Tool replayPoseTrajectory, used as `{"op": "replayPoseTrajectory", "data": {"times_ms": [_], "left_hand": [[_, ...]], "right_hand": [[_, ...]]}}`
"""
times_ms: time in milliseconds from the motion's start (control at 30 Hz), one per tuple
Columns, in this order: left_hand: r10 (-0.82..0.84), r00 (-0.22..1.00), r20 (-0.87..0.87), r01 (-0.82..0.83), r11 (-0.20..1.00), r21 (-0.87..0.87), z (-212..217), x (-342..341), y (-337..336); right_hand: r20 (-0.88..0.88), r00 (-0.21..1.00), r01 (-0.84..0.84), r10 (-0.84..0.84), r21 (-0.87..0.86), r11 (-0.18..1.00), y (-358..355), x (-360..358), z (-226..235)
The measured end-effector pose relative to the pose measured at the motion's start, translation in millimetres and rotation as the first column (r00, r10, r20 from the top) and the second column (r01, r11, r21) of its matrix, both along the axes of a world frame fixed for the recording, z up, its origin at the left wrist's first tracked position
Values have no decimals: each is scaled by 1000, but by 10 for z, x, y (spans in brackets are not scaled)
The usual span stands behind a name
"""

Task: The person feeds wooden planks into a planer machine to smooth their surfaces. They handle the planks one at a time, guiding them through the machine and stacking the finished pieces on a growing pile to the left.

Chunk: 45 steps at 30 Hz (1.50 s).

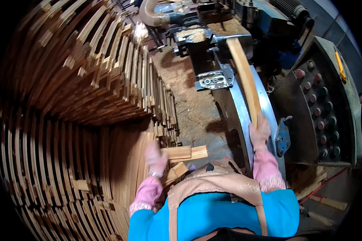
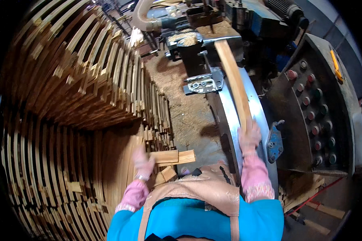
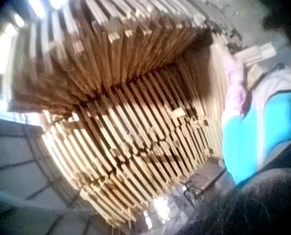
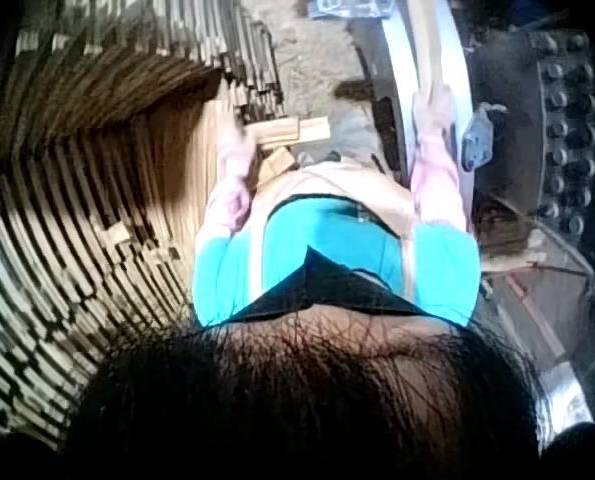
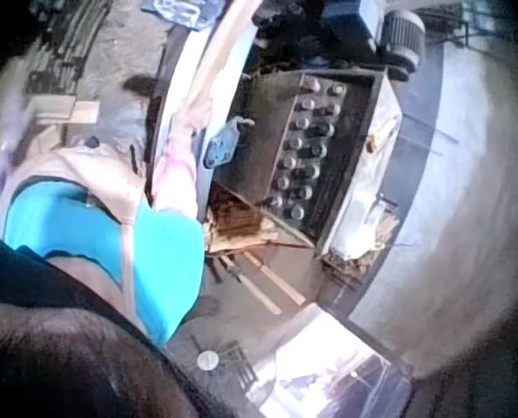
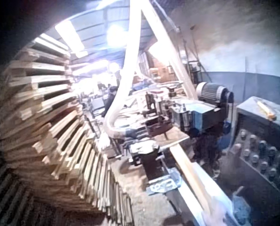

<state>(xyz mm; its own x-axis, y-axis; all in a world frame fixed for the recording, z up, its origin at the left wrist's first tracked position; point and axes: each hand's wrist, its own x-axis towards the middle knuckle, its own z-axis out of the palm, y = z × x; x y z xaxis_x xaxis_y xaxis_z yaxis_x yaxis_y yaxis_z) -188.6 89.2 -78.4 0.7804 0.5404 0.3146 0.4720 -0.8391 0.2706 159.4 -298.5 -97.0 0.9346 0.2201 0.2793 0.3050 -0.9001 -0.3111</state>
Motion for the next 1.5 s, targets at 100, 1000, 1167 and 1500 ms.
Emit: {"op": "replayPoseTrajectory", "data": {"times_ms": [100,1000,1167,1500], "left_hand": [[340,780,-525,-426,903,-48,400,-836,-73],[210,846,490,392,377,-839,1142,3075,-30],[156,923,352,348,52,-936,809,3403,-1450],[-72,993,90,96,82,-992,-251,2117,-1217]], "right_hand": [[-156,988,-6,-3,-53,999,-665,-903,329],[-238,664,-394,709,694,602,803,-166,804],[-272,910,-202,313,368,908,-158,-1060,893],[128,988,95,-86,-64,993,-962,-1030,-33]]}}
